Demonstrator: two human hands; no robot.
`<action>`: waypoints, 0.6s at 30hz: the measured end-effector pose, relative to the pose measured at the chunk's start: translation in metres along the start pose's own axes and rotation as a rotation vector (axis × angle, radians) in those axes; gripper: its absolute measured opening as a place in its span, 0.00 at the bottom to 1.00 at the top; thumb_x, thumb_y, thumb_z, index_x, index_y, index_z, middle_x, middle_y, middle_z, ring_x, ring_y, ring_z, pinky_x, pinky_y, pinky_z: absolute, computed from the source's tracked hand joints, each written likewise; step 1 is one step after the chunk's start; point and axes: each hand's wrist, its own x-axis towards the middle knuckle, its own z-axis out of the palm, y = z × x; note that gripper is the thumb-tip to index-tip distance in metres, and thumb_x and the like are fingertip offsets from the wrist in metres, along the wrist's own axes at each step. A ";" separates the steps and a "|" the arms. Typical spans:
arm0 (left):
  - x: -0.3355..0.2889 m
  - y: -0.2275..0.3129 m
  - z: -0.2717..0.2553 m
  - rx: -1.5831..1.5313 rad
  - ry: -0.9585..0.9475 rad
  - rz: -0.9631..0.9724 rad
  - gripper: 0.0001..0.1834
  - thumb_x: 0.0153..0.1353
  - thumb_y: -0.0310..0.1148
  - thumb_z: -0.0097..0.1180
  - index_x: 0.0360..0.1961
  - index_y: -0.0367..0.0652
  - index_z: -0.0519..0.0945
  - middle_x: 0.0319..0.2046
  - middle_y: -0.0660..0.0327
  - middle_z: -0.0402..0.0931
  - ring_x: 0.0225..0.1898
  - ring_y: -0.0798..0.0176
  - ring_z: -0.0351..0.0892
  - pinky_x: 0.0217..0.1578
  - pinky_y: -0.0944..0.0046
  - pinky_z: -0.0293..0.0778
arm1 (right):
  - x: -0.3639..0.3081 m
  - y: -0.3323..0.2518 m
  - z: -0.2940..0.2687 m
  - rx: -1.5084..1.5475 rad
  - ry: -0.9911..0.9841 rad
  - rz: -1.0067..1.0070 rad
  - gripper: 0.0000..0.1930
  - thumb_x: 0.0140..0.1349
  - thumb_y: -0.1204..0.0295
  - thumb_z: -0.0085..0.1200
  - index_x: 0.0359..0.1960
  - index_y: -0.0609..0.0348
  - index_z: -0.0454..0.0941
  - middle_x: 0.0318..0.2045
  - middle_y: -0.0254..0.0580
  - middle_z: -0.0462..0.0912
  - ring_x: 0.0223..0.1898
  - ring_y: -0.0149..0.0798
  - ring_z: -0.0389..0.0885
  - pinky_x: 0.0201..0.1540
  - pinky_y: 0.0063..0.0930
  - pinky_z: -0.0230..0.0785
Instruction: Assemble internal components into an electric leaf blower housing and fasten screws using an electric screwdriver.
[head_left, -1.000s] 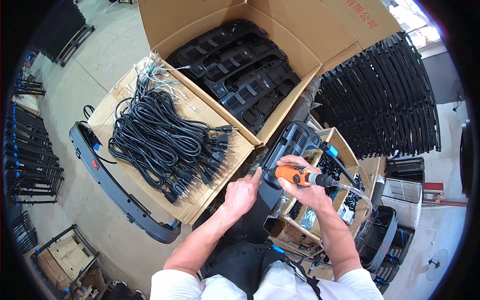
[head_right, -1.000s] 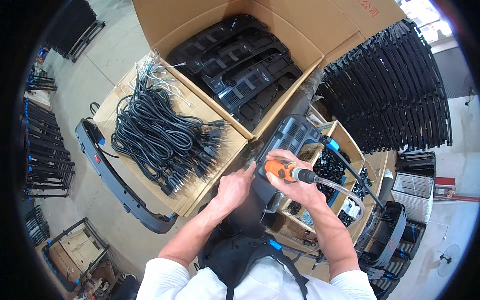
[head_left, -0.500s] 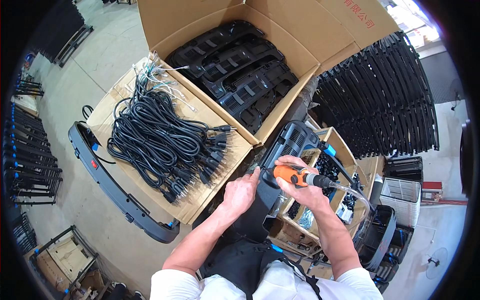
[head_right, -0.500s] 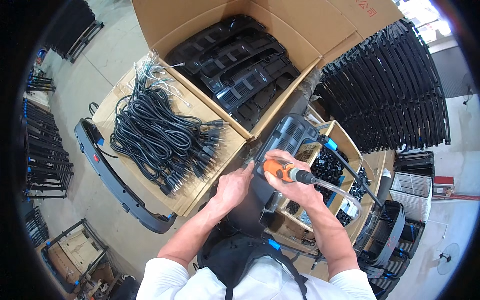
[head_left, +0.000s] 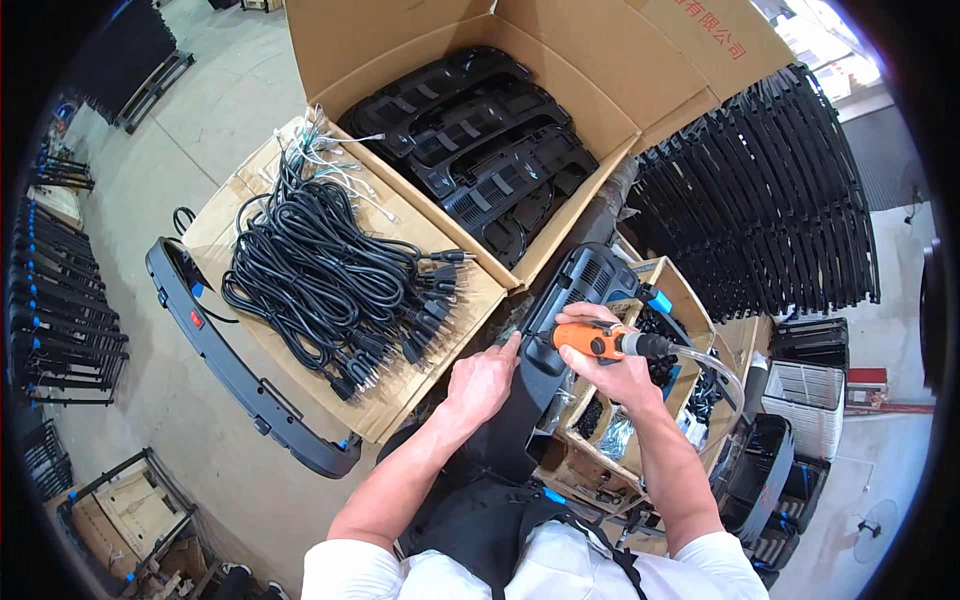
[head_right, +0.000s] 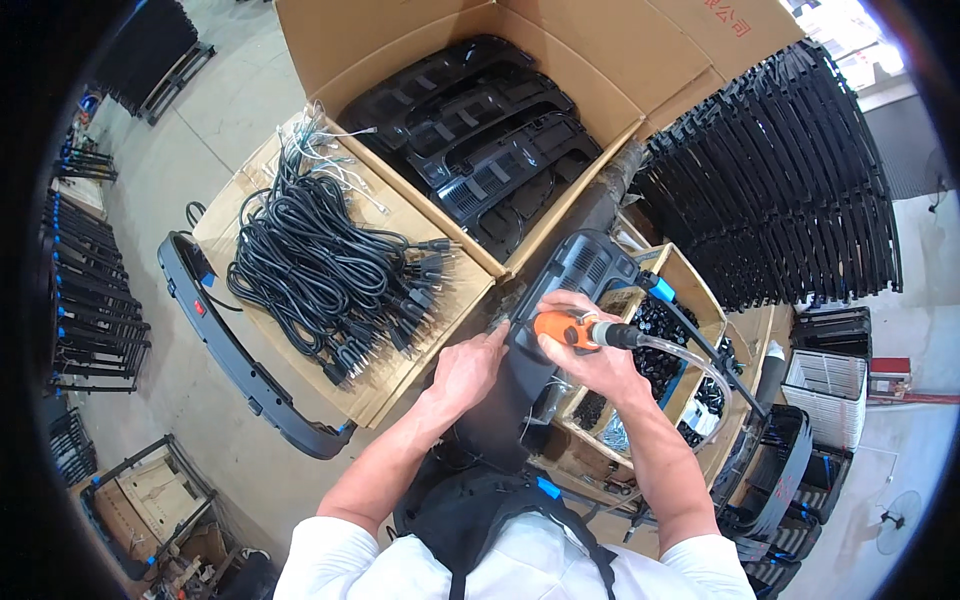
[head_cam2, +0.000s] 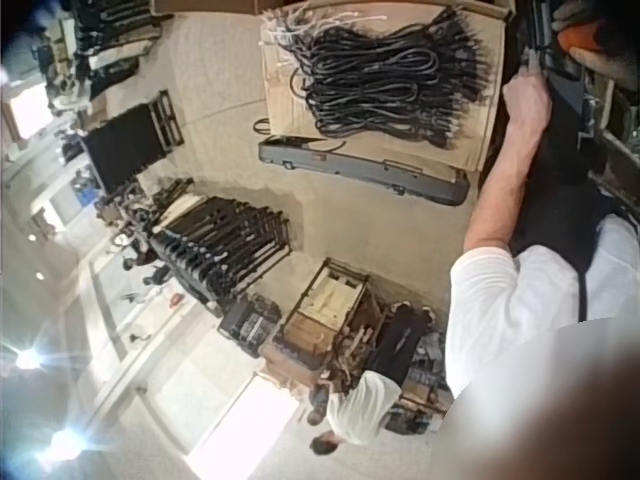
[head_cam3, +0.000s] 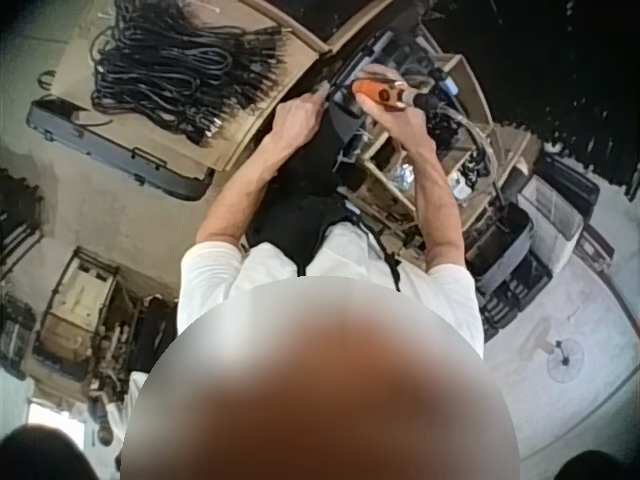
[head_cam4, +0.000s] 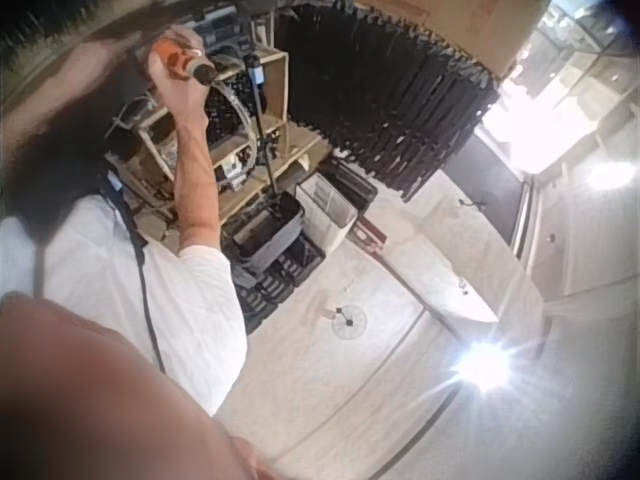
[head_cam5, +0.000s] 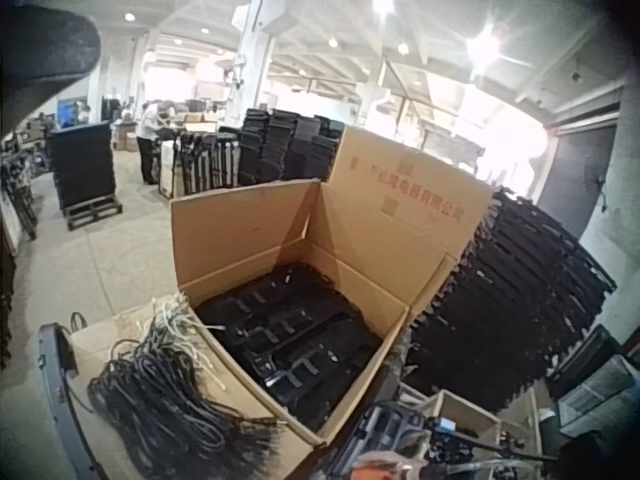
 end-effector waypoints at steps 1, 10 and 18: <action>0.000 0.003 -0.006 -0.068 -0.055 -0.068 0.22 0.73 0.37 0.56 0.65 0.42 0.78 0.39 0.48 0.86 0.39 0.42 0.87 0.38 0.46 0.82 | 0.001 0.000 0.000 0.003 0.003 -0.003 0.27 0.58 0.75 0.70 0.60 0.63 0.77 0.53 0.45 0.88 0.55 0.37 0.85 0.63 0.35 0.76; -0.081 0.016 -0.058 -0.540 -0.089 -0.578 0.17 0.75 0.40 0.54 0.57 0.42 0.81 0.42 0.43 0.87 0.49 0.40 0.87 0.51 0.47 0.79 | 0.006 0.010 -0.008 0.062 -0.001 -0.061 0.26 0.60 0.70 0.69 0.60 0.59 0.79 0.50 0.42 0.88 0.54 0.36 0.86 0.60 0.33 0.77; -0.078 0.042 -0.048 -0.413 -0.353 -0.530 0.30 0.73 0.43 0.54 0.71 0.38 0.72 0.61 0.40 0.80 0.65 0.41 0.78 0.66 0.50 0.72 | 0.003 0.019 -0.005 0.151 -0.022 -0.093 0.25 0.60 0.74 0.68 0.60 0.60 0.78 0.51 0.42 0.87 0.55 0.35 0.85 0.61 0.32 0.76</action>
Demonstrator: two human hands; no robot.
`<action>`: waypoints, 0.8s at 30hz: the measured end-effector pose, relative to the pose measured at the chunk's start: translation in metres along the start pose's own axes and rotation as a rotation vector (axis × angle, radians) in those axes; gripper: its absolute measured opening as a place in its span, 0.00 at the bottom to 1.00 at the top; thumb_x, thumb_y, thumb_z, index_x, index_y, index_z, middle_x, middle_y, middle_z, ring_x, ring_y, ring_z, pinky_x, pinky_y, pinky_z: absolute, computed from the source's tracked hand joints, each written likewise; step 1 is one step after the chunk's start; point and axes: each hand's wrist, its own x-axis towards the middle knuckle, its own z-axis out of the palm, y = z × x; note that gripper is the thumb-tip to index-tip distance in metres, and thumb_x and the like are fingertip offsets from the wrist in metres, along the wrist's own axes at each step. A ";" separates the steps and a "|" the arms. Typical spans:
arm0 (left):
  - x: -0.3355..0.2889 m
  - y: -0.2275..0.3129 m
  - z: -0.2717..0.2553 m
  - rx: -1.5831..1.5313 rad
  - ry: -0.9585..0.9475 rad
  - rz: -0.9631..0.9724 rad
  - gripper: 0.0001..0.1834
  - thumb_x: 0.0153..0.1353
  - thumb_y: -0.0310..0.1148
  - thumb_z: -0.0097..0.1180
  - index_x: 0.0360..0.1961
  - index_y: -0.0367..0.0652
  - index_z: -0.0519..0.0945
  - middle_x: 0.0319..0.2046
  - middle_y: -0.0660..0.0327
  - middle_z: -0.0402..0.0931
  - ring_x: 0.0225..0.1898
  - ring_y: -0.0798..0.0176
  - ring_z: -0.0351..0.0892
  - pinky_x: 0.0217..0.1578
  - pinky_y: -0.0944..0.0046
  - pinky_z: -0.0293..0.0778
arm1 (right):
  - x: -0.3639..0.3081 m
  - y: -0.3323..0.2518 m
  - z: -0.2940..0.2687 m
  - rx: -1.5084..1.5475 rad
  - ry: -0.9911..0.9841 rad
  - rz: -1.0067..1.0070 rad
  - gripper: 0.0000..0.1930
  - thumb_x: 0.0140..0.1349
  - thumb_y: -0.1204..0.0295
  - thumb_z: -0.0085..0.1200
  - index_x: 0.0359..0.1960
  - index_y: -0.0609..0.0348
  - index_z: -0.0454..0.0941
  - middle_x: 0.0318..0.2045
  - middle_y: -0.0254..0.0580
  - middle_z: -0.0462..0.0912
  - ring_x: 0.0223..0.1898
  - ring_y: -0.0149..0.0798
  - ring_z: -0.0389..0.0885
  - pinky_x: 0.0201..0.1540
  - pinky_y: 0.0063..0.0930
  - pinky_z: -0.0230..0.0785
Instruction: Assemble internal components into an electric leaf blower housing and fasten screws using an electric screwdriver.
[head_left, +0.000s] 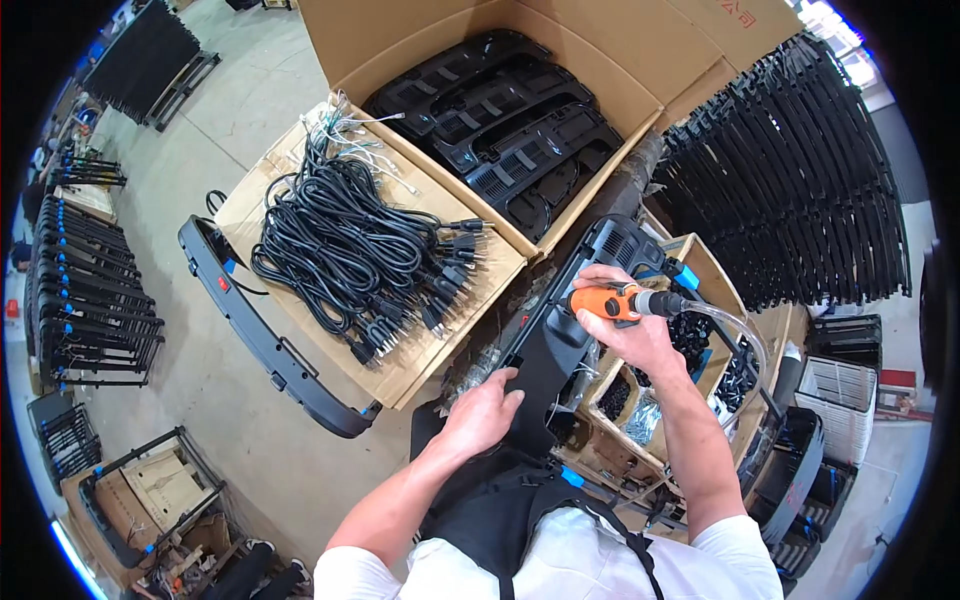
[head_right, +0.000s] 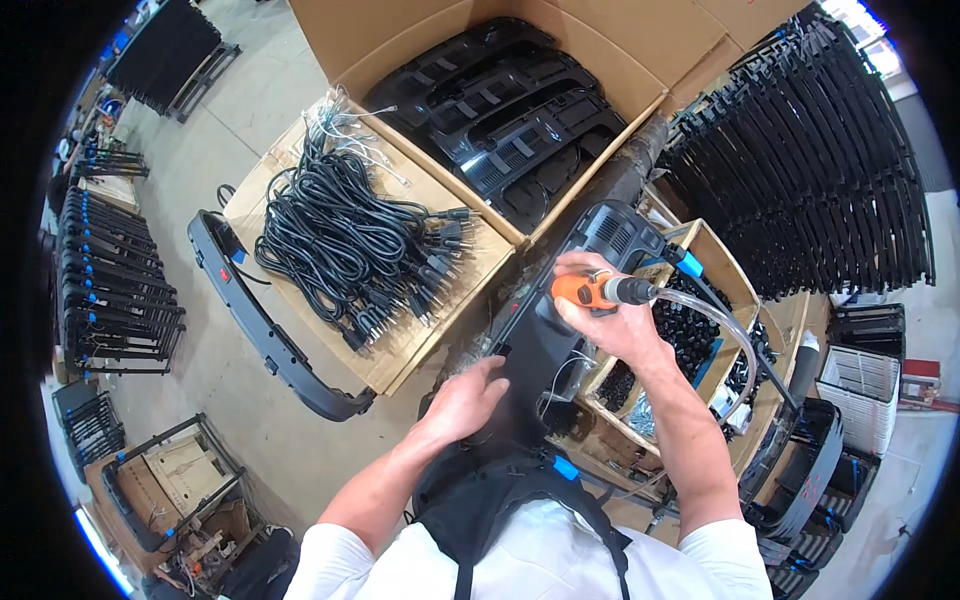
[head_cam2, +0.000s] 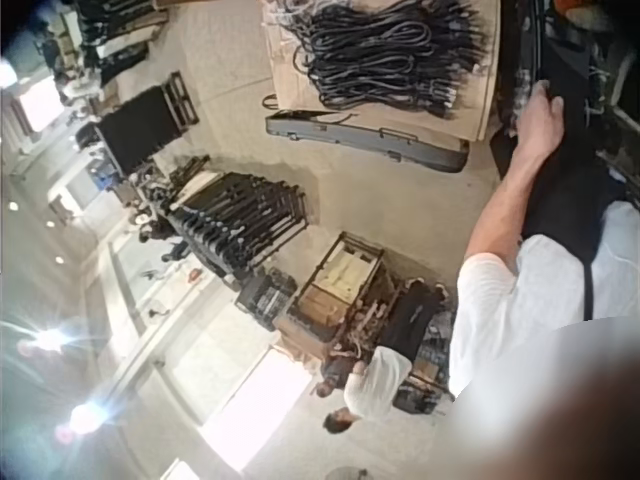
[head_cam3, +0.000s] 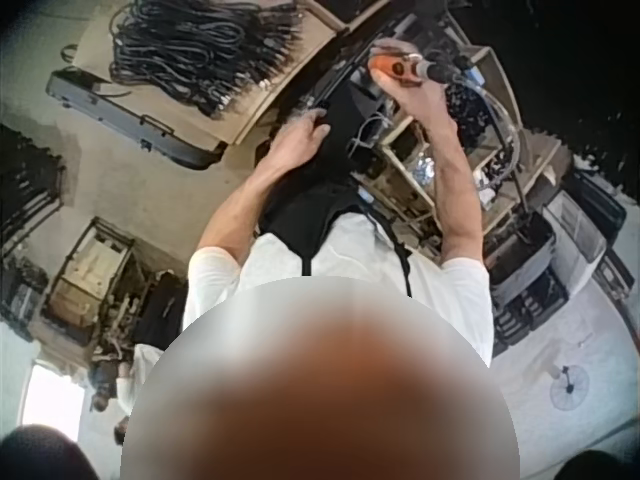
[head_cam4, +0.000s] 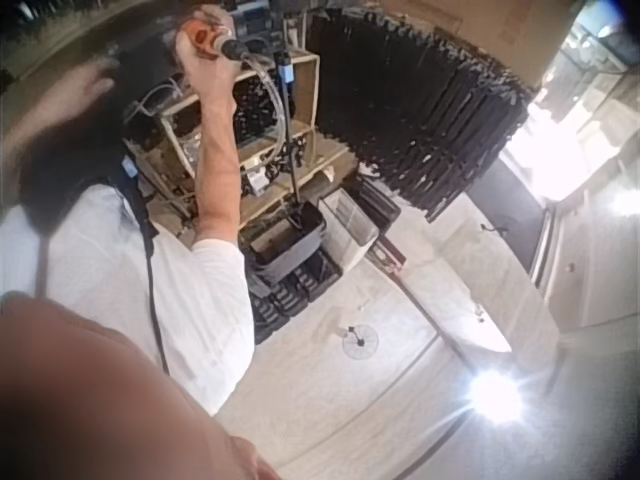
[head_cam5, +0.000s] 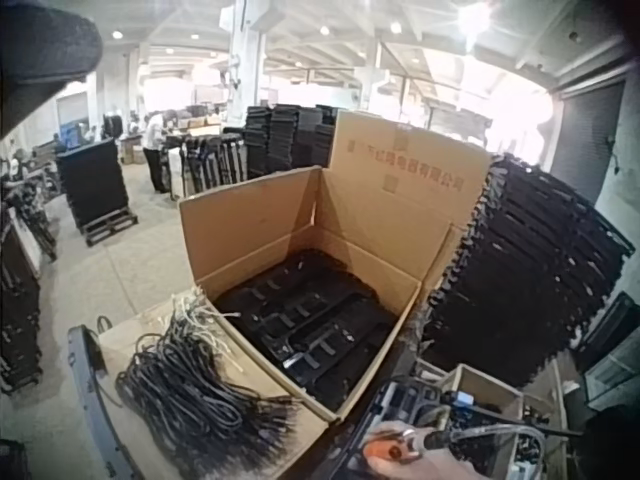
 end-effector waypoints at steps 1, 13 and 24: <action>0.006 0.003 0.002 0.043 -0.020 0.008 0.31 0.73 0.43 0.53 0.72 0.36 0.70 0.62 0.40 0.79 0.65 0.40 0.78 0.67 0.50 0.71 | 0.000 0.001 0.000 0.014 -0.004 0.001 0.25 0.60 0.75 0.68 0.60 0.60 0.78 0.51 0.42 0.87 0.55 0.35 0.85 0.61 0.32 0.76; 0.038 0.021 0.013 0.527 -0.046 0.066 0.17 0.71 0.40 0.57 0.47 0.33 0.79 0.38 0.41 0.87 0.43 0.39 0.89 0.45 0.42 0.84 | -0.004 -0.008 -0.005 -0.050 -0.042 0.023 0.27 0.60 0.77 0.68 0.62 0.63 0.76 0.54 0.44 0.86 0.58 0.37 0.83 0.65 0.36 0.74; 0.025 0.037 0.026 0.636 0.046 0.193 0.10 0.66 0.30 0.56 0.41 0.32 0.82 0.29 0.48 0.89 0.33 0.49 0.93 0.31 0.53 0.88 | -0.012 -0.011 -0.003 -0.125 0.009 0.010 0.27 0.57 0.76 0.71 0.60 0.63 0.78 0.53 0.45 0.88 0.54 0.38 0.87 0.62 0.34 0.78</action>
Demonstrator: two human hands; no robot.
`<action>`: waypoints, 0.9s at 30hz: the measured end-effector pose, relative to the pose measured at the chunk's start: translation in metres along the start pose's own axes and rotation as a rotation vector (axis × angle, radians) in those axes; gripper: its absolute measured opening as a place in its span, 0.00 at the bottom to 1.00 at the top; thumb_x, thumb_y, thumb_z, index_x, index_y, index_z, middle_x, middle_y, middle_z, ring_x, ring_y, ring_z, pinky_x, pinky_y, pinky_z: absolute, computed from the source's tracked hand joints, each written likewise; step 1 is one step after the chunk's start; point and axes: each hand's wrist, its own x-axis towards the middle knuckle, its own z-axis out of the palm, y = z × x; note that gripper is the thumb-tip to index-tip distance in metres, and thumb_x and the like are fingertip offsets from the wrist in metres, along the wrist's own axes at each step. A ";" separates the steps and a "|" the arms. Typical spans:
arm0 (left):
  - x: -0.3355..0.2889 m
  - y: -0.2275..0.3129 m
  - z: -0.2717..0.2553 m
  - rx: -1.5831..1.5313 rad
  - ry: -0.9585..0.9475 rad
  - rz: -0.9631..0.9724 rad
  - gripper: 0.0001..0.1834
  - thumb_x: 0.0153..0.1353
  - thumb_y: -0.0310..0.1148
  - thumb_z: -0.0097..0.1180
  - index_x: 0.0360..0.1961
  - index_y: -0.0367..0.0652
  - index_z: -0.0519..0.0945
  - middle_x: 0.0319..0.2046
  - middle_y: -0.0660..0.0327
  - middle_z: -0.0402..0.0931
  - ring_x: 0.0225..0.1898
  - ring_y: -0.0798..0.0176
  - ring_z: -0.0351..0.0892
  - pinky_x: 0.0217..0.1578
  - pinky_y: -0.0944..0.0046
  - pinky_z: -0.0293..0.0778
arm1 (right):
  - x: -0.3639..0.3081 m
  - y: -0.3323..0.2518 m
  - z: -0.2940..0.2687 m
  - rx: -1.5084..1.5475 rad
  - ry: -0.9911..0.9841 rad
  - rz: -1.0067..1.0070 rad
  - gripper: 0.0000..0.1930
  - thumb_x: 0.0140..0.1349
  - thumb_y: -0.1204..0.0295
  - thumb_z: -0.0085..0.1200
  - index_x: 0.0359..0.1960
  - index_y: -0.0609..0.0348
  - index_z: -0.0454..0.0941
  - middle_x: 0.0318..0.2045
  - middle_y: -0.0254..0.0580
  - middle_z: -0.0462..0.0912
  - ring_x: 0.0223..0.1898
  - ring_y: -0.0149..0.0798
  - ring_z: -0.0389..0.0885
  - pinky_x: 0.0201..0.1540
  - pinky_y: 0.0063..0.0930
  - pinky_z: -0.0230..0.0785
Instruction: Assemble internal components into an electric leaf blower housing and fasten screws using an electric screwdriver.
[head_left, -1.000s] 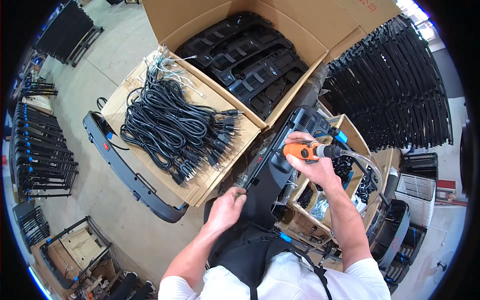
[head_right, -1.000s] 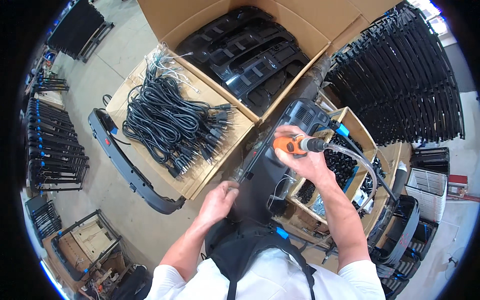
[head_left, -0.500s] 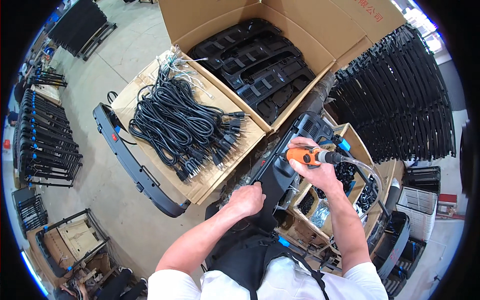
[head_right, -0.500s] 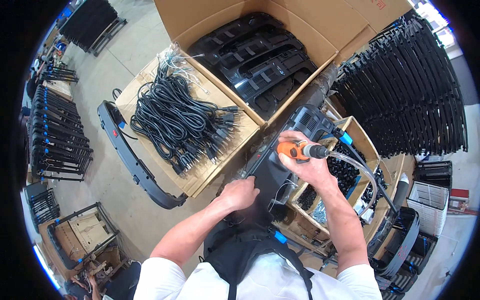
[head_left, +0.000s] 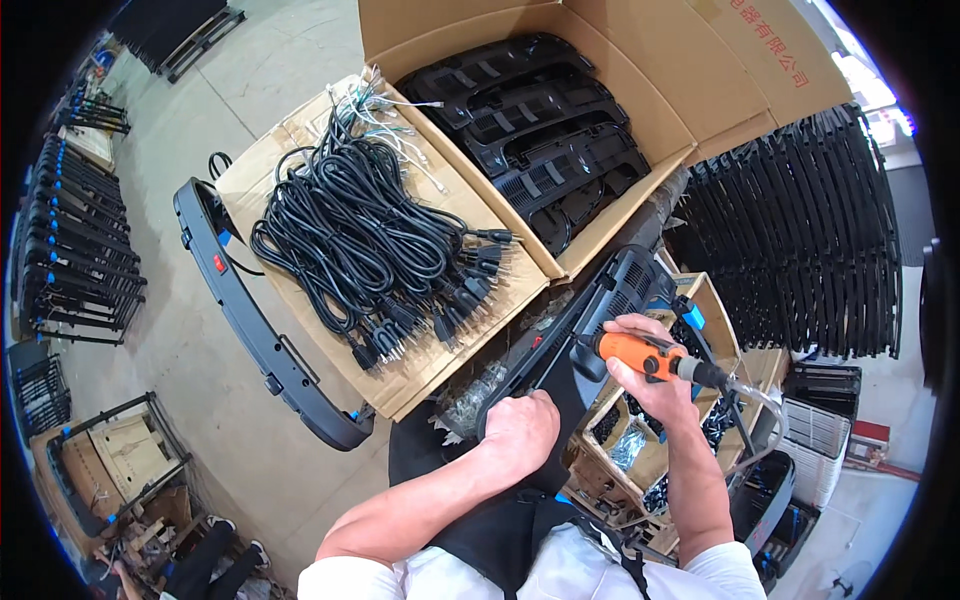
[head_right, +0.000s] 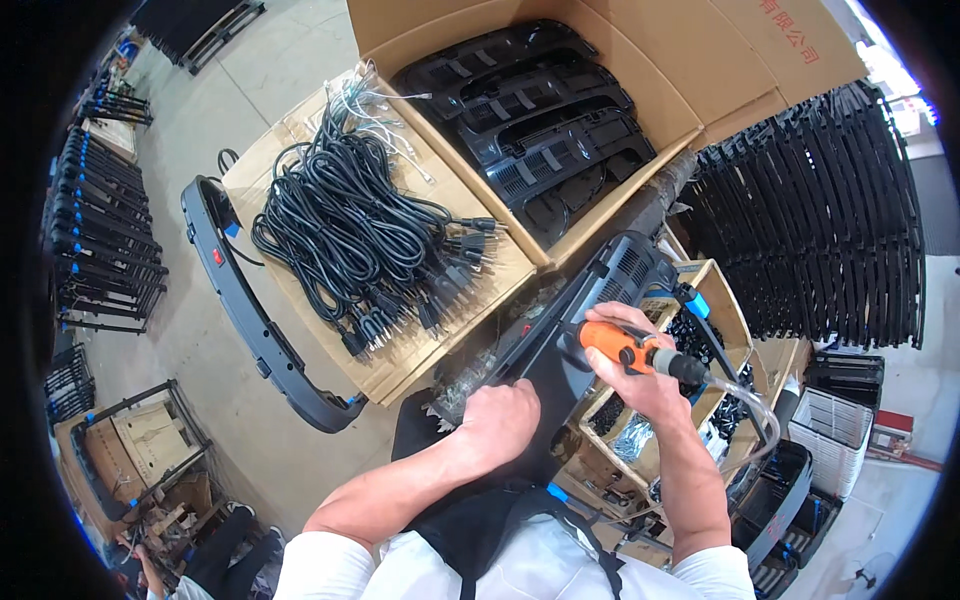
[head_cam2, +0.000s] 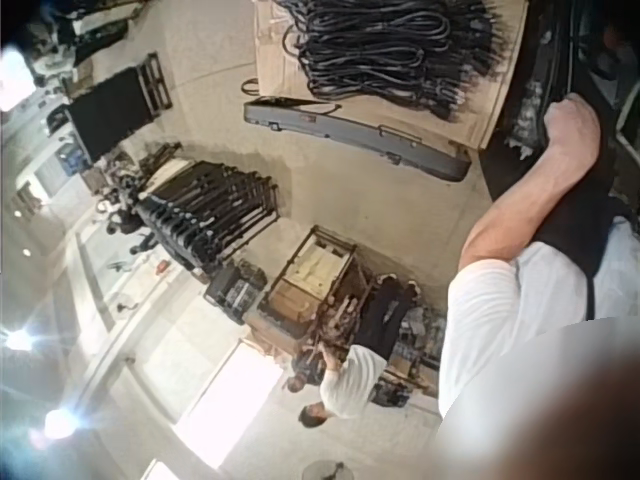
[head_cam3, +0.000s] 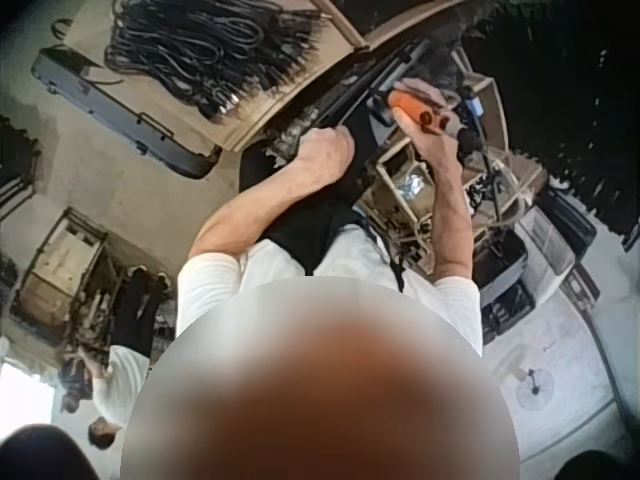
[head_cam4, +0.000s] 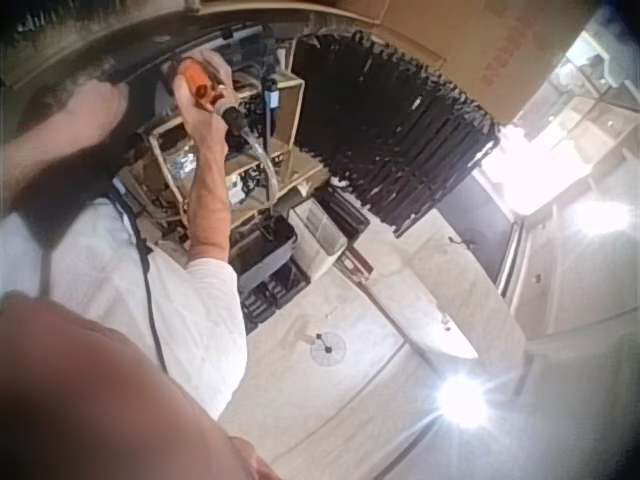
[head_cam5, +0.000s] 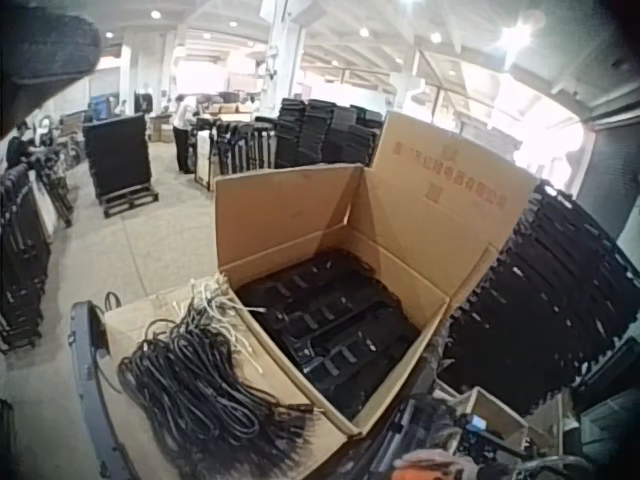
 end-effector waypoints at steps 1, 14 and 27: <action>-0.001 0.000 -0.003 -0.008 0.001 -0.001 0.10 0.66 0.30 0.56 0.41 0.32 0.82 0.29 0.48 0.89 0.33 0.49 0.93 0.31 0.53 0.88 | -0.001 -0.003 0.000 -0.022 0.008 -0.011 0.27 0.57 0.77 0.71 0.60 0.63 0.78 0.53 0.46 0.88 0.55 0.38 0.87 0.62 0.34 0.78; 0.005 -0.015 0.007 0.016 0.124 -0.006 0.08 0.61 0.29 0.61 0.36 0.34 0.81 0.24 0.53 0.87 0.28 0.52 0.92 0.25 0.57 0.86 | 0.005 0.011 0.009 0.080 0.037 0.007 0.29 0.59 0.78 0.69 0.62 0.64 0.74 0.56 0.49 0.86 0.59 0.42 0.83 0.67 0.39 0.73; -0.009 -0.030 0.018 -0.016 0.181 0.017 0.13 0.61 0.29 0.60 0.45 0.33 0.80 0.22 0.57 0.86 0.25 0.55 0.90 0.22 0.56 0.84 | 0.013 -0.010 0.024 -0.113 0.015 0.069 0.21 0.57 0.78 0.69 0.55 0.62 0.83 0.54 0.47 0.87 0.53 0.39 0.87 0.61 0.34 0.78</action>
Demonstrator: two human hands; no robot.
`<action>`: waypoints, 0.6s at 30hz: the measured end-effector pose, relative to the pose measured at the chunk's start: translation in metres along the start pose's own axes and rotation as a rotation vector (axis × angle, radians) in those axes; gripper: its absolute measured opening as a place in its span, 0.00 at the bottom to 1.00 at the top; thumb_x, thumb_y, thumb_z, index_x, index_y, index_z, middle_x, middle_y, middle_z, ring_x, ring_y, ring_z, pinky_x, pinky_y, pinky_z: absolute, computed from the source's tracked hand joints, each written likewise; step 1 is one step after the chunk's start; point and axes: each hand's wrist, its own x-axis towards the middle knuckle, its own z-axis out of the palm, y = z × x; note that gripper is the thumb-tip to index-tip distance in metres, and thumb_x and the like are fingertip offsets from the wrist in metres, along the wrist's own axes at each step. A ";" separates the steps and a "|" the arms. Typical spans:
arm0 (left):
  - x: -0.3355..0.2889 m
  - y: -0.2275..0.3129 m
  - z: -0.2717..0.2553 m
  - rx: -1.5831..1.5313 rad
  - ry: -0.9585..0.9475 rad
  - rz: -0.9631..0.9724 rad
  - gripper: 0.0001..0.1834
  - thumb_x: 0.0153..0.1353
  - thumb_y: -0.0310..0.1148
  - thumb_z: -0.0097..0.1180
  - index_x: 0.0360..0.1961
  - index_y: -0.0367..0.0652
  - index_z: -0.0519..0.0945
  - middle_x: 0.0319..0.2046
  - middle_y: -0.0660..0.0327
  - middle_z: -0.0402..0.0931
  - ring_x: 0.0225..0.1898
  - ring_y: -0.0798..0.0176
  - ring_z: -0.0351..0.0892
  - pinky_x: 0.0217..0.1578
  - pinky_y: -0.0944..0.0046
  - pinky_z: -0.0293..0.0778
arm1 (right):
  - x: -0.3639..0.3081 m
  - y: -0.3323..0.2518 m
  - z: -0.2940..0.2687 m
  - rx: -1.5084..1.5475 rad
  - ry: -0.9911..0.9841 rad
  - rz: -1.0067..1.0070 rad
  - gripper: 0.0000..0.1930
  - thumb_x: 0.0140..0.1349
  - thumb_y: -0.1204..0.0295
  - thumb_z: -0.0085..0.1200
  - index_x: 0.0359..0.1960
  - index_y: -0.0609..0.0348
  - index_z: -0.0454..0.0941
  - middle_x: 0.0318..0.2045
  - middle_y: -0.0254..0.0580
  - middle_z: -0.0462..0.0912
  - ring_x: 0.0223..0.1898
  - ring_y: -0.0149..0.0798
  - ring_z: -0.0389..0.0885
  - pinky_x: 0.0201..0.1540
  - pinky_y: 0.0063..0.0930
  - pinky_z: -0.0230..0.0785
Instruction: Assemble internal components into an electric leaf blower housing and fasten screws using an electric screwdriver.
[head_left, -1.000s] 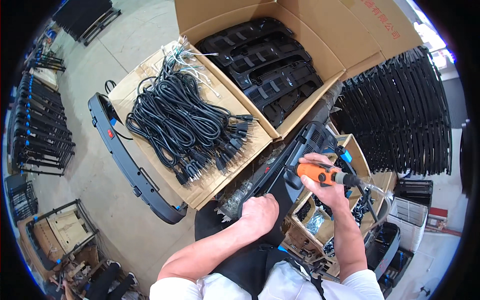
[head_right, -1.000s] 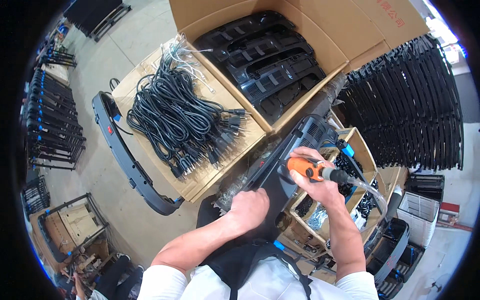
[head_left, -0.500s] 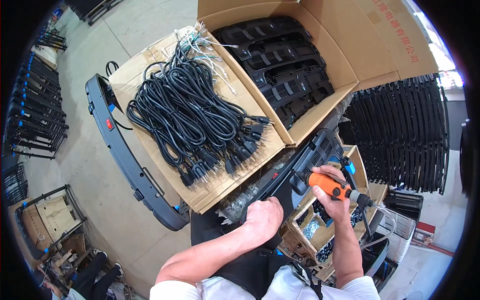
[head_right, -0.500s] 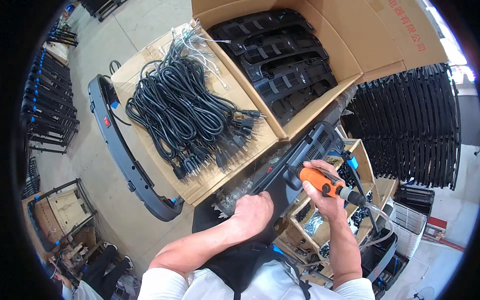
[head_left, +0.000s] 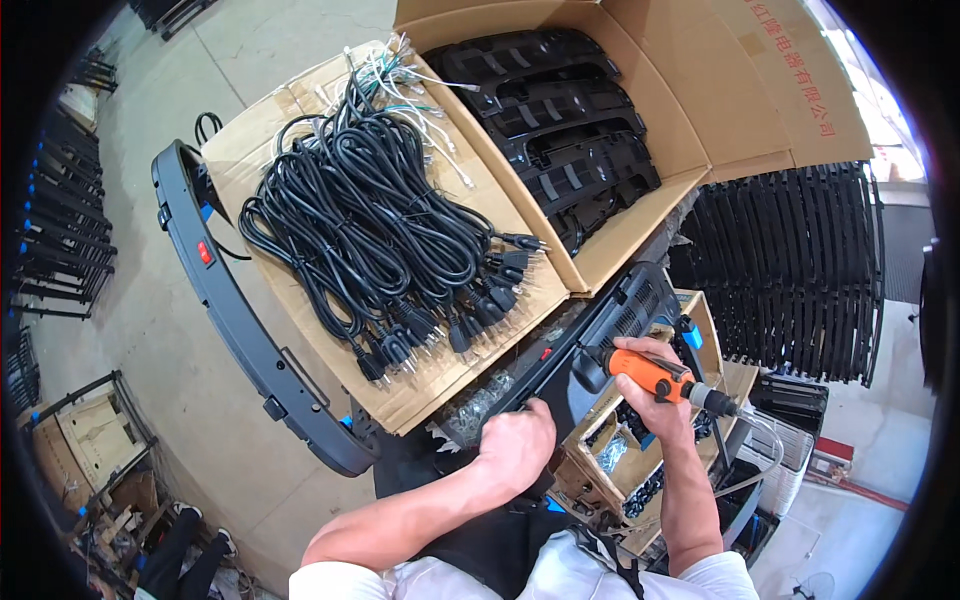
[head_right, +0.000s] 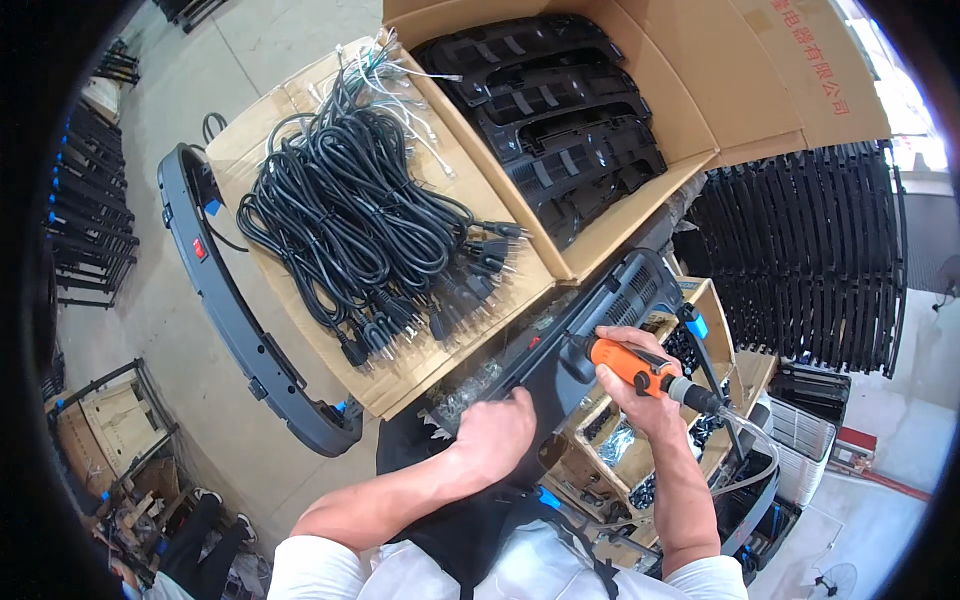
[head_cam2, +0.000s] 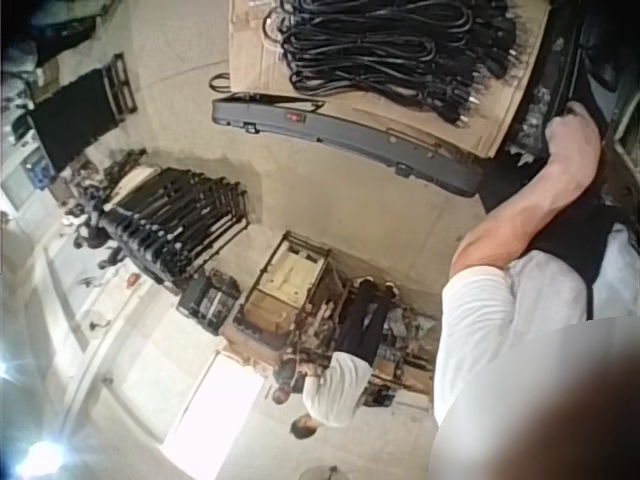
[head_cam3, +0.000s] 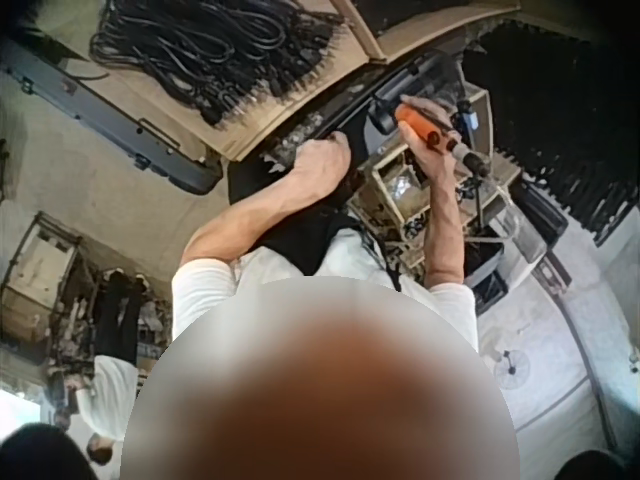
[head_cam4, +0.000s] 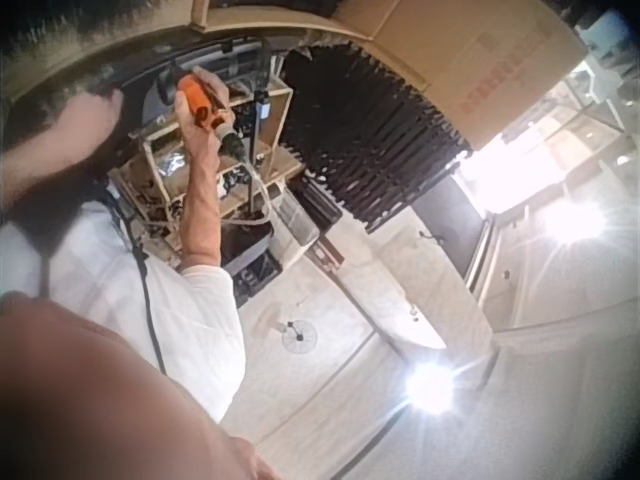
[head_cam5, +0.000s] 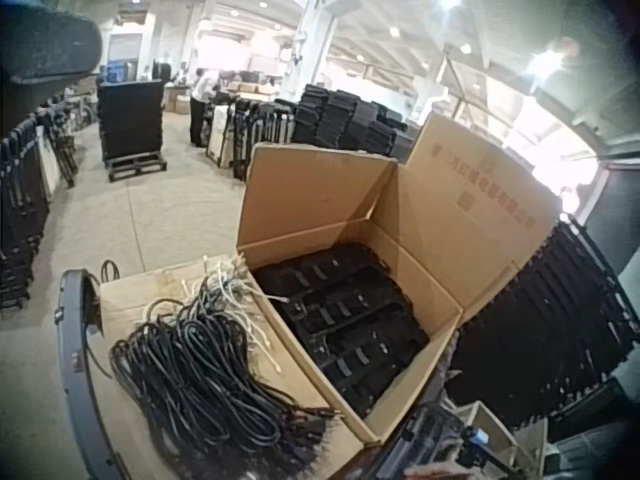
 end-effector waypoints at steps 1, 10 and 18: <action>-0.004 -0.003 -0.003 -0.060 -0.062 -0.005 0.19 0.65 0.32 0.60 0.53 0.32 0.77 0.23 0.57 0.85 0.25 0.53 0.90 0.22 0.54 0.83 | -0.001 0.001 -0.002 0.010 -0.015 0.007 0.22 0.57 0.78 0.69 0.55 0.62 0.82 0.54 0.47 0.87 0.53 0.39 0.87 0.61 0.34 0.78; -0.070 -0.043 0.009 -0.514 0.091 0.041 0.20 0.73 0.41 0.59 0.54 0.36 0.76 0.27 0.51 0.84 0.28 0.52 0.87 0.29 0.54 0.82 | -0.003 0.008 -0.002 0.101 -0.003 0.004 0.21 0.56 0.78 0.69 0.53 0.58 0.83 0.54 0.42 0.88 0.55 0.37 0.87 0.61 0.33 0.78; -0.070 -0.022 0.014 -1.765 -0.356 -0.471 0.13 0.81 0.37 0.44 0.46 0.39 0.77 0.29 0.63 0.74 0.24 0.70 0.69 0.26 0.69 0.67 | -0.006 0.011 0.006 0.106 -0.016 -0.039 0.22 0.60 0.71 0.70 0.56 0.58 0.82 0.51 0.39 0.88 0.52 0.33 0.86 0.60 0.32 0.77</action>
